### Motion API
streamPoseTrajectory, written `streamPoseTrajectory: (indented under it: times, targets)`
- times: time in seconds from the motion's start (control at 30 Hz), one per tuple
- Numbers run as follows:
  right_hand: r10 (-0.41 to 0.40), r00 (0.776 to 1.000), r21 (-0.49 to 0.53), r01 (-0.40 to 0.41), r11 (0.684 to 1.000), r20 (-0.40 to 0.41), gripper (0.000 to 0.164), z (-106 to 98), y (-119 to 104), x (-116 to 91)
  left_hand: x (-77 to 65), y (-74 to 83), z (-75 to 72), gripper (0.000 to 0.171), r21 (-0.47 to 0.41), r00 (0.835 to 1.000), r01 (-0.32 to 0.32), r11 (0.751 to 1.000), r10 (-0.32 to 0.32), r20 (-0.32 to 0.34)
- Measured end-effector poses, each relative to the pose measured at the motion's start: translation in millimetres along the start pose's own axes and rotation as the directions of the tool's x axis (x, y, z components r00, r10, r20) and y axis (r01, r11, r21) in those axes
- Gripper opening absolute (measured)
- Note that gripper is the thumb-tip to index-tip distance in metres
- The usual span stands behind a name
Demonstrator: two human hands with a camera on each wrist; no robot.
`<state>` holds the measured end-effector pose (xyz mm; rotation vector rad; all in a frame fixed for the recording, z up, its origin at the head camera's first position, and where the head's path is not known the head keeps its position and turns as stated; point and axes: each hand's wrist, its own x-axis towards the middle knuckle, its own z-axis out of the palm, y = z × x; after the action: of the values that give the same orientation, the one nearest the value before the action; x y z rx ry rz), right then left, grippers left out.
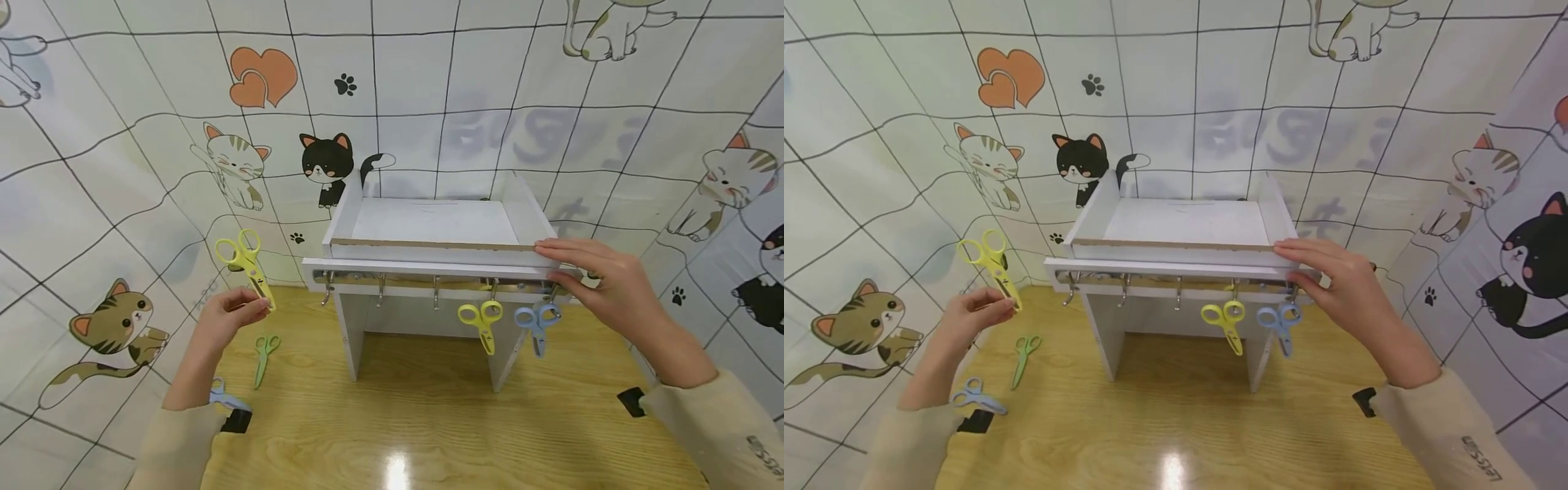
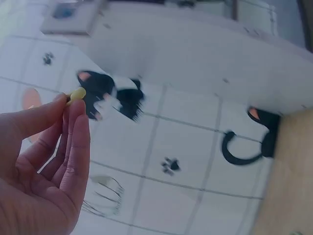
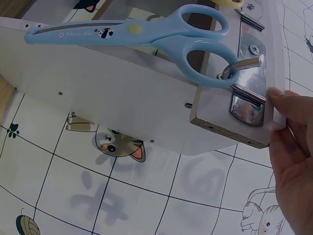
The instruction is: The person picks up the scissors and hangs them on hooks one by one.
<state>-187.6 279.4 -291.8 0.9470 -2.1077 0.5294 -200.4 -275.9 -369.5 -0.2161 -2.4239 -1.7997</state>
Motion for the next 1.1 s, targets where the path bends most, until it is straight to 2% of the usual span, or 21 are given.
streamPoseTrajectory:
  times: [0.13,0.23,0.33,0.47,0.53,0.6,0.7,0.73,0.87,0.97,1.1]
  targets:
    - [0.000,1.000,-0.005,0.000,1.000,0.009,0.051,-0.7,0.8,-0.4,-10.2,26.5,10.6,0.009,0.002,0.995,-0.095,0.995,0.095,0.004]
    - [0.011,1.000,-0.013,-0.011,1.000,0.021,0.052,-0.7,1.5,-1.2,-19.0,43.2,20.4,0.008,-0.025,0.985,-0.172,0.985,0.173,0.031]
    - [0.018,0.999,-0.015,-0.017,1.000,0.030,0.053,-0.7,1.9,-1.7,-28.0,57.7,32.2,0.013,-0.083,0.966,-0.239,0.967,0.246,0.076]
    - [0.023,0.999,-0.008,-0.023,1.000,0.033,0.049,-0.9,0.9,-1.6,-38.2,72.9,51.3,0.018,-0.162,0.938,-0.283,0.945,0.308,0.157]
    - [0.021,0.999,-0.008,-0.021,1.000,0.026,0.038,-1.1,0.1,-1.2,-42.2,78.3,62.5,0.014,-0.190,0.923,-0.293,0.937,0.329,0.200]
    - [0.025,0.999,-0.011,-0.025,1.000,0.023,0.038,-1.5,-0.9,-0.7,-44.5,81.0,74.6,0.007,-0.222,0.904,-0.301,0.928,0.351,0.243]
    - [0.025,1.000,-0.015,-0.025,1.000,0.011,0.059,-1.7,-1.7,-0.2,-46.8,81.6,94.2,0.006,-0.257,0.882,-0.289,0.922,0.361,0.302]
    - [0.026,1.000,-0.013,-0.026,1.000,0.010,0.061,-1.7,-1.7,-0.1,-47.2,80.9,101.1,0.009,-0.263,0.876,-0.281,0.923,0.358,0.322]
    - [0.015,1.000,0.009,-0.015,1.000,-0.001,0.035,-0.9,-0.7,-0.5,-49.4,76.6,128.9,0.010,-0.225,0.876,-0.224,0.948,0.297,0.379]
    - [0.000,1.000,0.026,0.001,1.000,-0.018,0.046,0.4,-0.1,-0.6,-50.4,70.2,148.5,0.009,-0.206,0.877,-0.169,0.964,0.243,0.415]
    - [-0.001,1.000,0.029,0.002,1.000,-0.013,0.049,0.4,-0.6,-0.5,-48.9,54.9,173.0,0.011,-0.200,0.869,-0.146,0.969,0.223,0.442]
